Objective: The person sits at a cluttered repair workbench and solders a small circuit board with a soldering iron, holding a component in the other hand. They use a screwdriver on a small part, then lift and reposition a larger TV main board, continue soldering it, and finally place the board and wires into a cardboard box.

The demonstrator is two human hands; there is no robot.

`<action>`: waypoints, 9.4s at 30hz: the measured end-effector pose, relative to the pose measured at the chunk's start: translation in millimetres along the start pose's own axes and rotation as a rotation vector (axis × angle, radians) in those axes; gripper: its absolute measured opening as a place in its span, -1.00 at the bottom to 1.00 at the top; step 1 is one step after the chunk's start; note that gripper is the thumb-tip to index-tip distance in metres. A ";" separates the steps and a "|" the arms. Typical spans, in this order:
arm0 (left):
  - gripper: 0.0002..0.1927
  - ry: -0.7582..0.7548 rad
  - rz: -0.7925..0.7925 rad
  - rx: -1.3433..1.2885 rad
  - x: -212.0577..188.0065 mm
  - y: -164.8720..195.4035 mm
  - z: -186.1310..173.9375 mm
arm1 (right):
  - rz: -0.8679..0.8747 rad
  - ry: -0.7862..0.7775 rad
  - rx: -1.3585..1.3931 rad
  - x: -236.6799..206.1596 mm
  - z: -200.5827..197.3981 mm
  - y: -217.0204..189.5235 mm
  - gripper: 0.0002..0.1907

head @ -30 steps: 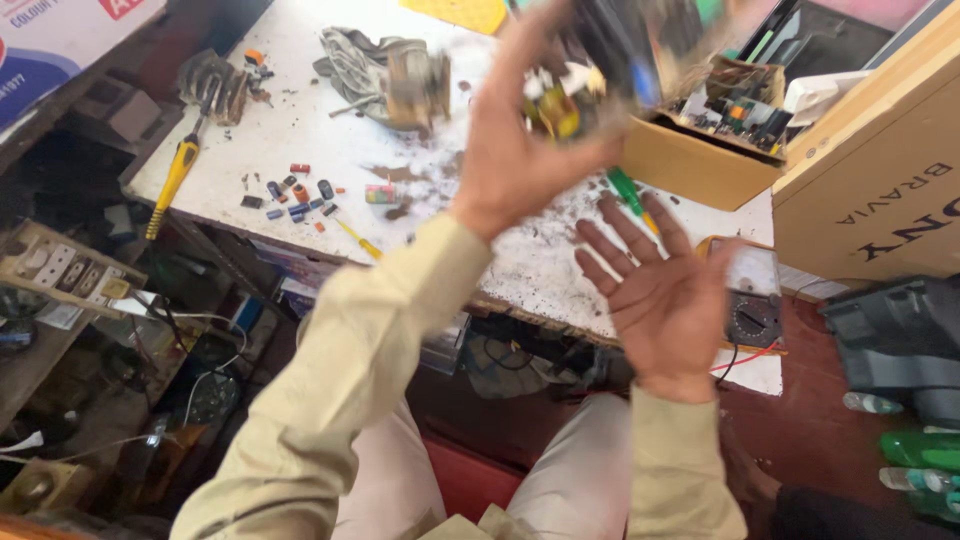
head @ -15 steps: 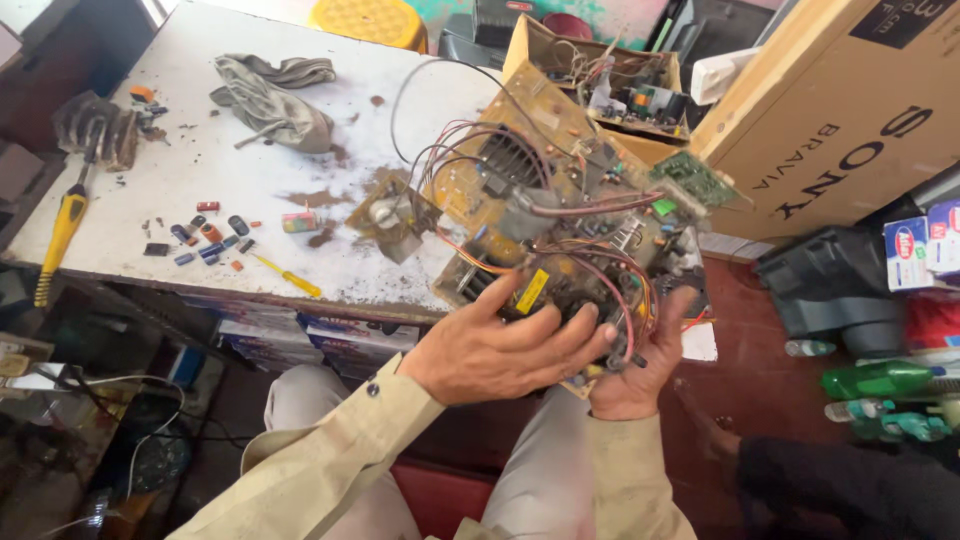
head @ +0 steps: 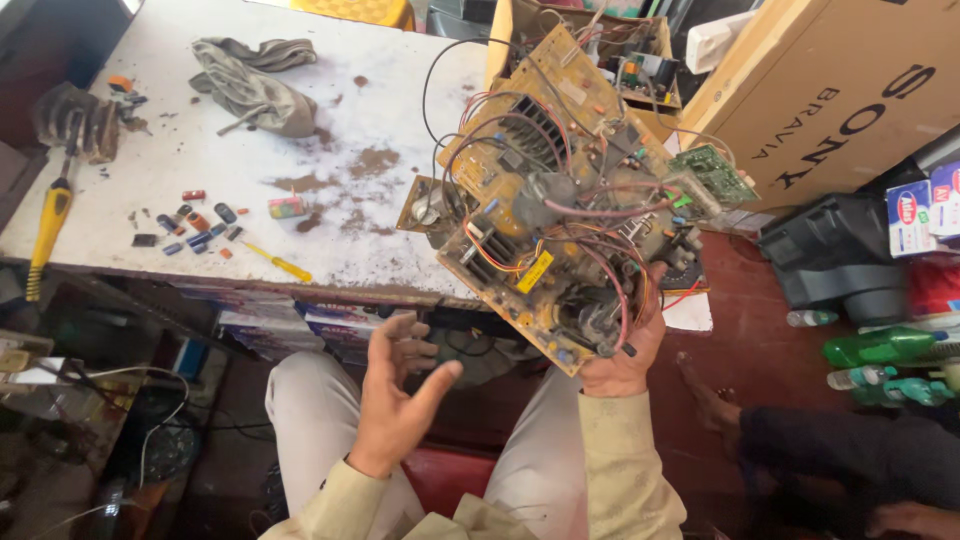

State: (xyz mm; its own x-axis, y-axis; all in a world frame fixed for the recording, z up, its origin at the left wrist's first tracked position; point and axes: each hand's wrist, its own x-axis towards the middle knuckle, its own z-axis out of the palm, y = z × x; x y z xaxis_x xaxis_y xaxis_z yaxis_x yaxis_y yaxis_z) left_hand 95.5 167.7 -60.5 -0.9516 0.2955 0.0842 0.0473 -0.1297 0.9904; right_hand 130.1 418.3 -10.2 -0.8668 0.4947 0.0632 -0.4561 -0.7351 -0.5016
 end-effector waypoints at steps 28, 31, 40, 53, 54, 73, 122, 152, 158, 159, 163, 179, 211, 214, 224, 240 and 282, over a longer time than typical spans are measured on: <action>-0.83 0.194 0.024 -0.658 54.2 40.8 -58.2 | -0.042 0.038 -0.227 -31.7 -37.1 0.7 -0.48; -0.83 0.193 -0.022 -0.666 50.0 43.0 -62.1 | -0.028 0.044 -0.235 -29.9 -40.4 6.3 -0.48; -0.86 0.107 -0.098 -0.637 37.2 49.7 -66.6 | -0.091 0.115 -0.213 -13.8 -58.6 26.6 -0.49; -0.88 0.279 0.213 -0.416 33.8 67.2 -72.0 | 0.177 -0.063 0.049 -12.7 -12.3 45.2 -0.37; -0.87 0.272 0.249 -0.378 35.0 67.0 -74.7 | 0.196 -0.059 0.041 -12.9 -9.6 45.7 -0.35; -0.83 0.266 0.083 -0.376 57.0 25.7 -60.6 | 0.145 -0.031 -0.071 -10.5 -7.4 43.4 -0.28; -0.65 0.129 -0.069 -0.379 51.9 14.8 -47.7 | 0.088 -0.048 -0.152 -17.1 -6.5 40.9 -0.24; -0.64 0.105 0.658 0.549 19.4 59.1 40.2 | 0.099 -0.048 -0.151 -9.0 28.0 29.3 -0.27; -0.45 0.052 0.609 0.575 61.6 42.7 51.6 | 0.020 -0.057 -0.293 5.8 45.6 32.1 -0.39; -0.41 0.029 0.589 0.536 67.4 35.7 51.3 | -0.011 -0.040 -0.344 8.4 46.0 34.2 -0.42; -0.50 0.036 0.556 0.493 88.2 4.0 53.8 | -0.045 -0.060 -0.379 14.7 42.2 46.0 -0.49; -0.73 0.007 0.477 0.390 105.4 -20.9 70.1 | -0.004 -0.029 -0.199 12.6 6.0 51.3 -0.37; -0.62 -0.030 0.797 0.586 131.8 -33.5 71.2 | -0.117 -0.089 -0.232 31.8 -25.8 57.9 -0.21; -0.59 -0.003 0.793 0.567 134.5 -26.1 69.7 | -0.140 -0.095 -0.291 33.0 -14.3 60.4 -0.26; -0.77 -0.039 0.466 0.037 143.5 -46.3 48.8 | -0.197 -0.131 -1.507 34.4 80.0 57.6 -0.47; -0.57 -0.107 0.062 -1.168 140.5 8.0 -4.0 | -1.020 -0.348 -2.005 42.4 201.5 164.6 -0.12; -0.49 -0.170 -0.097 -1.011 115.0 -93.1 51.7 | -0.074 -0.594 -0.761 -48.3 188.6 254.1 -0.85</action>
State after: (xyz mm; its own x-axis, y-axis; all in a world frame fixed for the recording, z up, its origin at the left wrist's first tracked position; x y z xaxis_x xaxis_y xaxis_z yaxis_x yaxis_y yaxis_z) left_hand -2.7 262.6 -137.4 -0.8786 0.4668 0.1010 -0.3797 -0.8110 0.4451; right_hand 18.0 120.2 22.0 -0.8969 0.0597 0.4383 -0.4423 -0.1114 -0.8899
